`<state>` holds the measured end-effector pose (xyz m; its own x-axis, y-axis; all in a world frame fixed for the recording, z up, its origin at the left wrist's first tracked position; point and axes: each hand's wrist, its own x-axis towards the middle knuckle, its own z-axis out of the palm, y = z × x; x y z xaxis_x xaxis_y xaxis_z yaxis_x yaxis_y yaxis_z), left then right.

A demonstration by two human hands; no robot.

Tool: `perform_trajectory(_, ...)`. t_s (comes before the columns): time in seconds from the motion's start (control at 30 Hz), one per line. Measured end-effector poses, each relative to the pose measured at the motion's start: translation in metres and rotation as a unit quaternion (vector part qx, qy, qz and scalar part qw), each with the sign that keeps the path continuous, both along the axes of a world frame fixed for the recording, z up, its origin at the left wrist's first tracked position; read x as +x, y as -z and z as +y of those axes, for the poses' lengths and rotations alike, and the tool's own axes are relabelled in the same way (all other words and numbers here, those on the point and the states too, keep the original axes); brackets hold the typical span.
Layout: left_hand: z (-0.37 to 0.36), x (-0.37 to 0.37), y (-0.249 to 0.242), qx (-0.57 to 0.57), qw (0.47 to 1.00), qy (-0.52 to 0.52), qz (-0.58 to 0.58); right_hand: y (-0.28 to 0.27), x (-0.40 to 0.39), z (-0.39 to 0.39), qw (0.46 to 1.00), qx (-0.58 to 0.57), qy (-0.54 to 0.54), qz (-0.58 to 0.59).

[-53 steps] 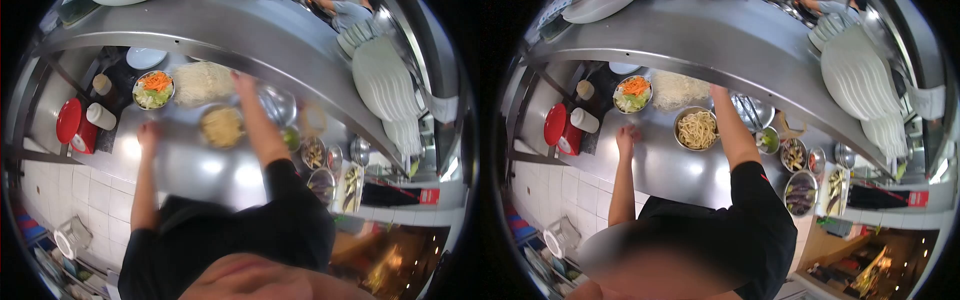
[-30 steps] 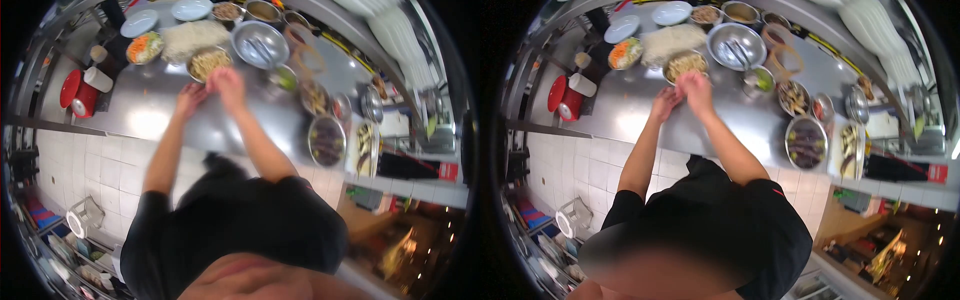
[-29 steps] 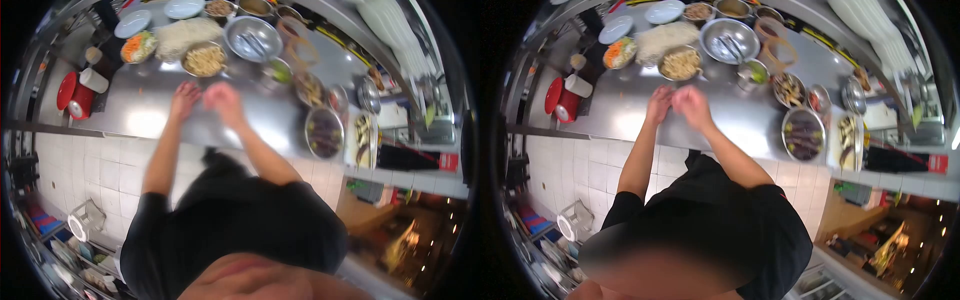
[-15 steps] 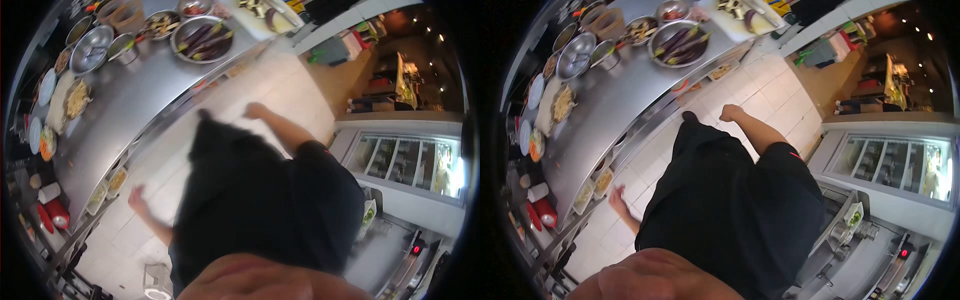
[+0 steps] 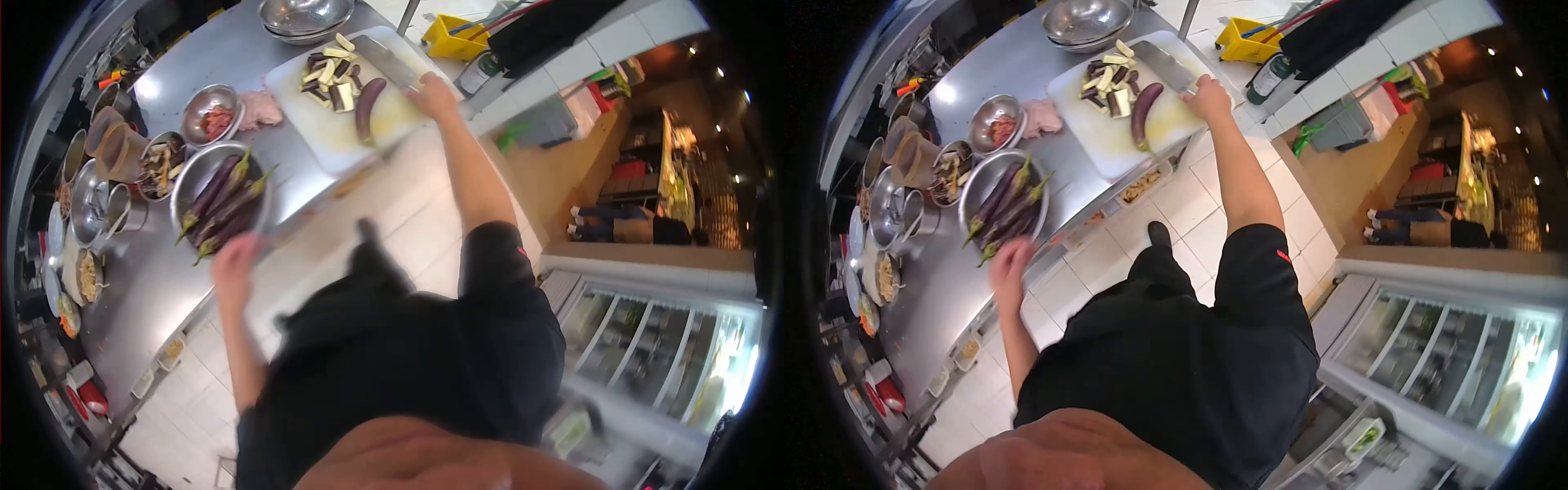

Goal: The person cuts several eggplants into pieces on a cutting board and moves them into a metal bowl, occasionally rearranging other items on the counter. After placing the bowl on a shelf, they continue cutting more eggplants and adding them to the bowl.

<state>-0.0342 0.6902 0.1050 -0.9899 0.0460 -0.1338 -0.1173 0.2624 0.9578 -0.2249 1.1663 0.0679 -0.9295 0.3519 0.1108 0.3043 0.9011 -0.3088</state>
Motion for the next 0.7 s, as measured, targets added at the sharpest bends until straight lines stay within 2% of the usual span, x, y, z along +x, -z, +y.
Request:
perform_trajectory(0.03,0.055,-0.038,-0.001,-0.121,0.986,0.113,0.024,0.008,-0.014,0.009,0.997,-0.016,-0.038,-0.06)
perform_trajectory(0.07,0.115,-0.071,-0.009,-0.156,0.968,0.185,0.073,0.01,-0.025,0.014,0.997,-0.021,-0.044,-0.064)
perform_trajectory(0.1,0.164,-0.096,0.0,-0.179,0.958,0.178,0.134,0.011,-0.03,0.014,0.992,-0.025,-0.083,-0.089)
perform_trajectory(0.2,0.258,-0.152,0.02,-0.371,0.917,0.122,0.081,0.016,-0.049,0.026,0.98,-0.017,-0.167,-0.105)
perform_trajectory(0.27,0.275,-0.161,0.049,-0.337,0.932,0.088,0.096,-0.005,-0.036,0.034,0.959,-0.194,-0.162,-0.131)
perform_trajectory(0.33,0.278,-0.173,0.057,-0.305,0.943,0.057,0.119,0.006,-0.015,0.061,0.951,-0.206,-0.231,0.01)
perform_trajectory(0.37,0.278,-0.174,0.058,-0.304,0.941,0.069,0.134,-0.017,0.003,0.063,0.95,-0.208,-0.234,0.008)
perform_trajectory(0.4,0.277,-0.169,0.062,-0.303,0.938,0.088,0.144,-0.059,0.029,0.057,0.919,-0.349,-0.167,-0.073)
perform_trajectory(0.43,0.28,-0.169,0.065,-0.304,0.938,0.093,0.138,-0.078,0.043,0.058,0.861,-0.477,-0.092,-0.149)
perform_trajectory(0.47,0.283,-0.173,0.065,-0.297,0.934,0.101,0.172,-0.059,0.049,0.066,0.859,-0.482,-0.082,-0.151)
perform_trajectory(0.53,0.297,-0.181,0.059,-0.28,0.93,0.111,0.21,-0.018,0.066,0.091,0.776,-0.626,-0.038,-0.058)
perform_trajectory(0.6,0.305,-0.186,0.062,-0.271,0.93,0.094,0.231,-0.021,0.073,0.091,0.767,-0.638,0.027,-0.059)
perform_trajectory(0.67,0.314,-0.187,0.057,-0.264,0.934,0.078,0.23,-0.003,0.07,0.096,0.782,-0.616,0.041,-0.081)
perform_trajectory(0.7,0.319,-0.184,0.058,-0.254,0.938,0.06,0.229,0.008,0.068,0.099,0.757,-0.647,0.043,-0.078)
